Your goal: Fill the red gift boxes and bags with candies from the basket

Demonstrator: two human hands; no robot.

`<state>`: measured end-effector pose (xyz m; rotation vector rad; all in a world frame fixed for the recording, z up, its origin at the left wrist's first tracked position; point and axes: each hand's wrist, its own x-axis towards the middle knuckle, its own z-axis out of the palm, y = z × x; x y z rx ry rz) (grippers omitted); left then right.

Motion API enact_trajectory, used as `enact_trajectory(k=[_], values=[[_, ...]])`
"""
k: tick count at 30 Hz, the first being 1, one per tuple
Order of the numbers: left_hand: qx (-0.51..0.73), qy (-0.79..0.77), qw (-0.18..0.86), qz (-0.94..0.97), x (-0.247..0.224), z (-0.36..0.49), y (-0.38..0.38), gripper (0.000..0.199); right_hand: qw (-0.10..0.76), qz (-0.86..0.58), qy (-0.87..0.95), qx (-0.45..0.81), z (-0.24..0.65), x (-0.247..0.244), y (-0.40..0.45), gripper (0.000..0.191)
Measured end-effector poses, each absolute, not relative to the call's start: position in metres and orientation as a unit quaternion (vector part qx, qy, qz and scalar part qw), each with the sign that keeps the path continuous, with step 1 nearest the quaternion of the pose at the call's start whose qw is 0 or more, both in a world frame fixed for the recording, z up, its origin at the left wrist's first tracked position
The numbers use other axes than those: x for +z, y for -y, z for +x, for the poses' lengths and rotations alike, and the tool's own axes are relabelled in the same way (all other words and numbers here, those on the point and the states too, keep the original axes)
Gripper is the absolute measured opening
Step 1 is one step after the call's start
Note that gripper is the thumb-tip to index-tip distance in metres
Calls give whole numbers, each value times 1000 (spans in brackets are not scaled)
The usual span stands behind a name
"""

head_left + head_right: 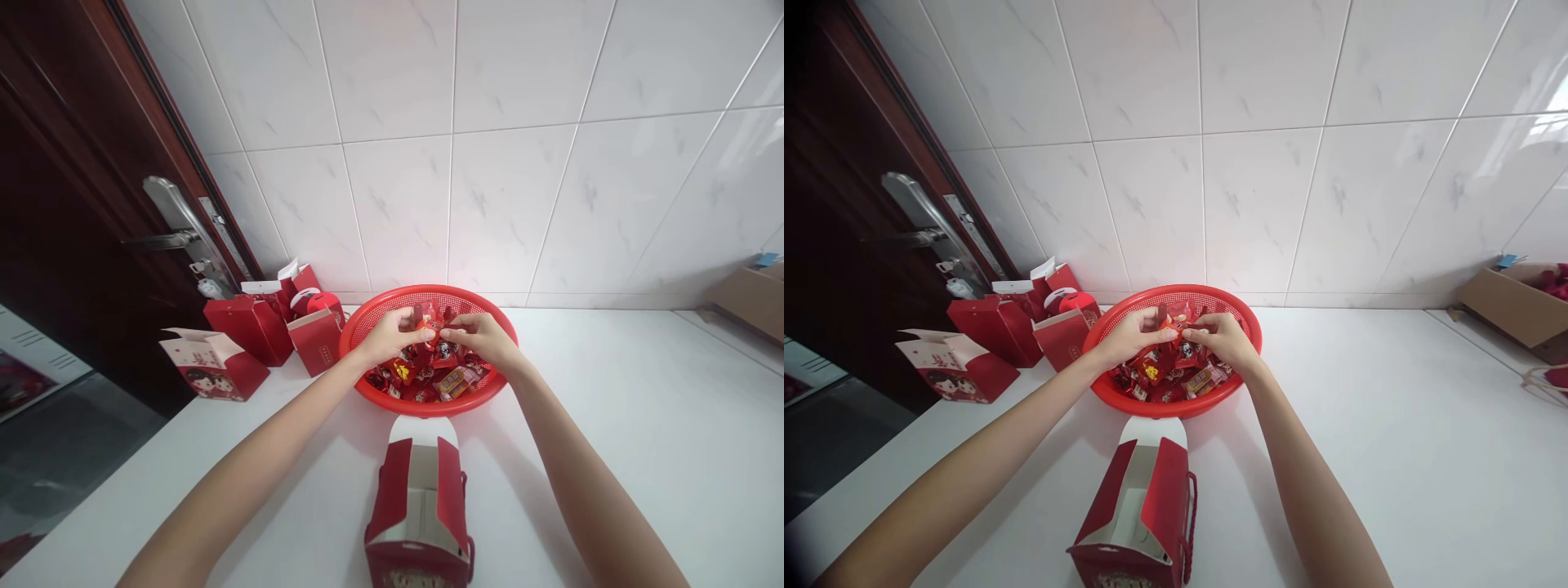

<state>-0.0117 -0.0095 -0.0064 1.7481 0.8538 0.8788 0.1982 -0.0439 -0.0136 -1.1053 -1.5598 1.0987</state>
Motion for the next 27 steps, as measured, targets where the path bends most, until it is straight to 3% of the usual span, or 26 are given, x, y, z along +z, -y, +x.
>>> enact_trajectory(k=[5, 10, 17, 23, 27], values=[[363, -361, 470, 719, -6, -9, 11, 49, 449, -468, 621, 439, 197, -13, 44, 32], [341, -343, 524, 701, -5, -10, 11, 51, 461, -485, 618, 412, 195, -13, 45, 19], [384, -360, 572, 629, -3, -15, 5, 45, 613, -508, 469, 383, 198, -12, 43, 23], [394, -347, 582, 621, -1, -3, 6, 42, 542, -500, 540, 406, 198, -14, 43, 33], [411, -359, 564, 619, 0, 6, 7, 39, 545, -483, 547, 412, 199, -16, 43, 36]])
